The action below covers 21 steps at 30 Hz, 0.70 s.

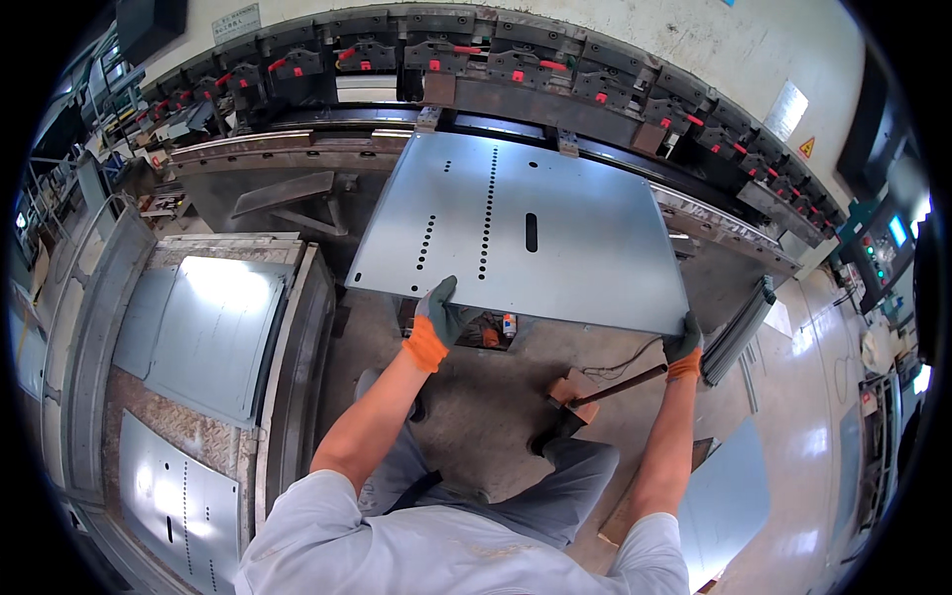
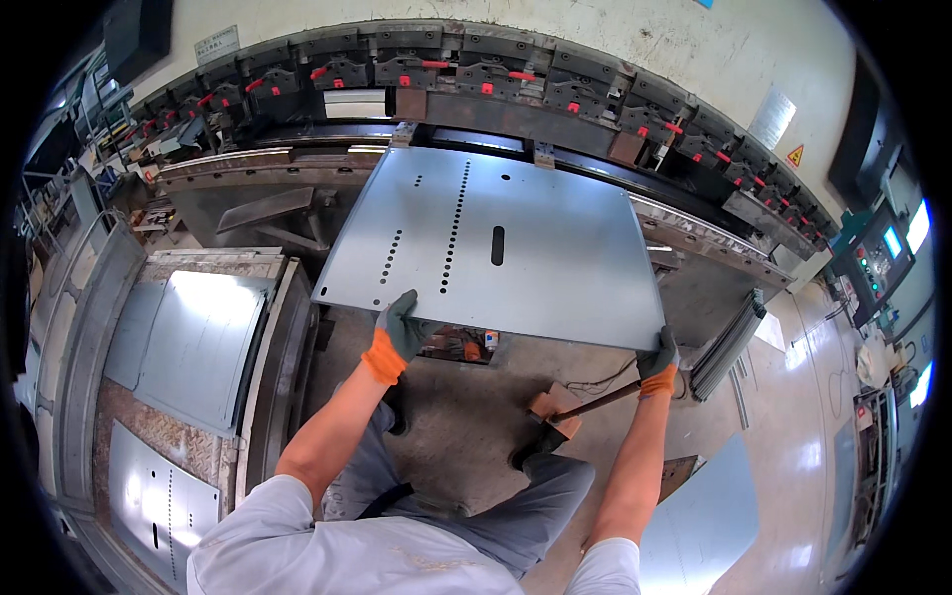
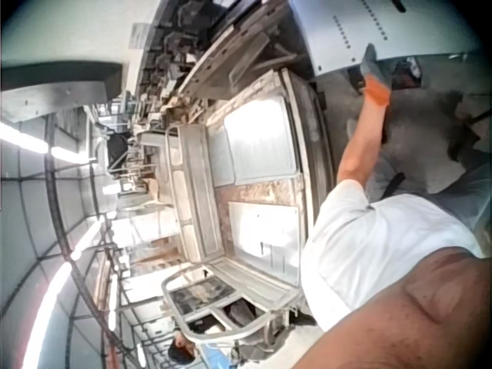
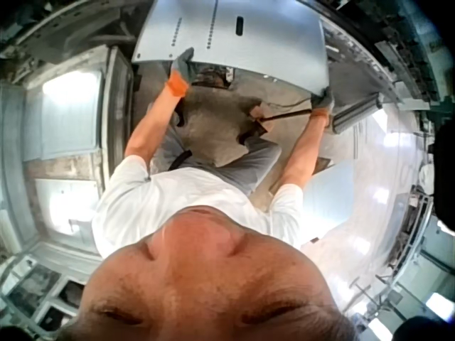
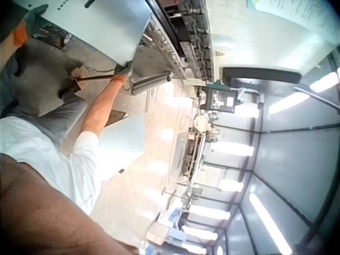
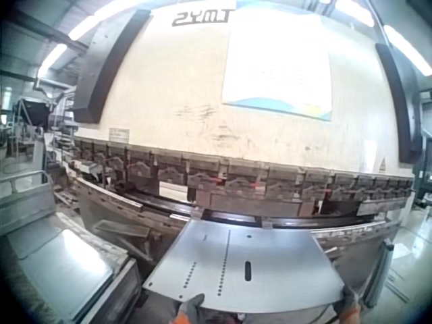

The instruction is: The person repeatedly picks up perforated metal sheets, places them into a press brake, and bends them. They flip the sheets over and reposition them multiple times to bend different edges. Finished pieces are stacked on a nearby cart.

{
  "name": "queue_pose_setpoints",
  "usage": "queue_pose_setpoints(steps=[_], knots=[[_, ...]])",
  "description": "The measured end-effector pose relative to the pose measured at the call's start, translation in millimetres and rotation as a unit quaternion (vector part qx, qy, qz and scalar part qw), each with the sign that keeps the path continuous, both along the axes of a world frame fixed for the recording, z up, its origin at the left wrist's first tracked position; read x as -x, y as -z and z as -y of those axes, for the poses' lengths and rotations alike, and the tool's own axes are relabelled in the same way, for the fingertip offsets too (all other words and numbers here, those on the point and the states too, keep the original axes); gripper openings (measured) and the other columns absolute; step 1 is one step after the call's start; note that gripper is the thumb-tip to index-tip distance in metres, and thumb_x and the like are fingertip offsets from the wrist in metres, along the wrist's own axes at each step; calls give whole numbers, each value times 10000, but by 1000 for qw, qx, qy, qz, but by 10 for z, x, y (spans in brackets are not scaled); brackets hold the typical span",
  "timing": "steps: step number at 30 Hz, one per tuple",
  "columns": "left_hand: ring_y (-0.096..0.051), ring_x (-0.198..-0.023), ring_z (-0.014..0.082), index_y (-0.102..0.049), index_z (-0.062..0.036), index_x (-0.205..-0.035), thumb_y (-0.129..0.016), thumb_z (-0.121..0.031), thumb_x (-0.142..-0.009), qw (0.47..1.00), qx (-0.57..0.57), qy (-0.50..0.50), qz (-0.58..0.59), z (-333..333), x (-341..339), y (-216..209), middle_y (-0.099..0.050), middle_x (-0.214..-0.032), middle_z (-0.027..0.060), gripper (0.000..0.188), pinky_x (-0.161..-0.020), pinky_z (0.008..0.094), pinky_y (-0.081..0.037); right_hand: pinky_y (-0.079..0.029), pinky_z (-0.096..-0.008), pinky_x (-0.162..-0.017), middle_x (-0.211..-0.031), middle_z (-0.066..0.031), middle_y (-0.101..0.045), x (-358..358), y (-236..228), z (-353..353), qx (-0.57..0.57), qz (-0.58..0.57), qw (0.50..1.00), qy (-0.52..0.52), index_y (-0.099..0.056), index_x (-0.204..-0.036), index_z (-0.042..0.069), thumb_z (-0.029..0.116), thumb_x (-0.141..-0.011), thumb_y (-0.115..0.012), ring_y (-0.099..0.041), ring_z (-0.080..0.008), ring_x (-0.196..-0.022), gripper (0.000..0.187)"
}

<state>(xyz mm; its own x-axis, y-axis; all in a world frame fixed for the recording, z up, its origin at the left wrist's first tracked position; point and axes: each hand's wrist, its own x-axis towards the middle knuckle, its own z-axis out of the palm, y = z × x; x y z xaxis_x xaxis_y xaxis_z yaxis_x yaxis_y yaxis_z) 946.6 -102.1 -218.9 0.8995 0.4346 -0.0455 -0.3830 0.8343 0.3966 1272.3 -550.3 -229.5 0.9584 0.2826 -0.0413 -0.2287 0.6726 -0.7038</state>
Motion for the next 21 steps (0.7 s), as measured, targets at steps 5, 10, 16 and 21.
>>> queue_pose_setpoints(steps=[5, 10, 16, 21], knots=[[-649, -1118, 377, -477, 69, -1314, -532, -174, -992, 1000, -26, -12, -3, -3, -20, 1, -609, -1258, 220, 408, -920, 513, -601, -592, -420, -828, -1129, -95, -690, -61, -9, 22, 24, -1, 1000, 16, -620, -1176, 39, 218, -957, -631, -679, -269, -987, 283], [-689, -1016, 306, -524, 39, -1258, -514, -183, -998, 998, -42, -17, -37, 2, 7, -108, -646, -1180, 182, 342, -791, 438, -644, -561, -426, -898, -1133, -96, -685, -45, -6, -25, 13, -16, 1000, 2, -616, -1184, 28, 225, -965, -614, -664, -270, -1025, 294], [-648, -1110, 324, -497, 34, -1305, -506, -173, -998, 998, -36, -12, -45, -6, -8, -121, -624, -1229, 196, 371, -895, 485, -601, -515, -441, -986, -1177, -119, -659, -1, -36, -40, 8, -22, 1000, 5, -595, -1211, 9, 208, -967, -600, -625, -283, -1108, 316], [-586, -1212, 373, -502, 24, -1320, -510, -137, -984, 997, 57, 45, -10, 37, -157, -76, -606, -1295, 180, 373, -1049, 594, -466, -459, -499, -1041, -1211, -110, -649, -249, 93, 294, 45, -47, 997, 49, -634, -1155, 61, 287, -945, -625, -590, -294, -1133, 308]])
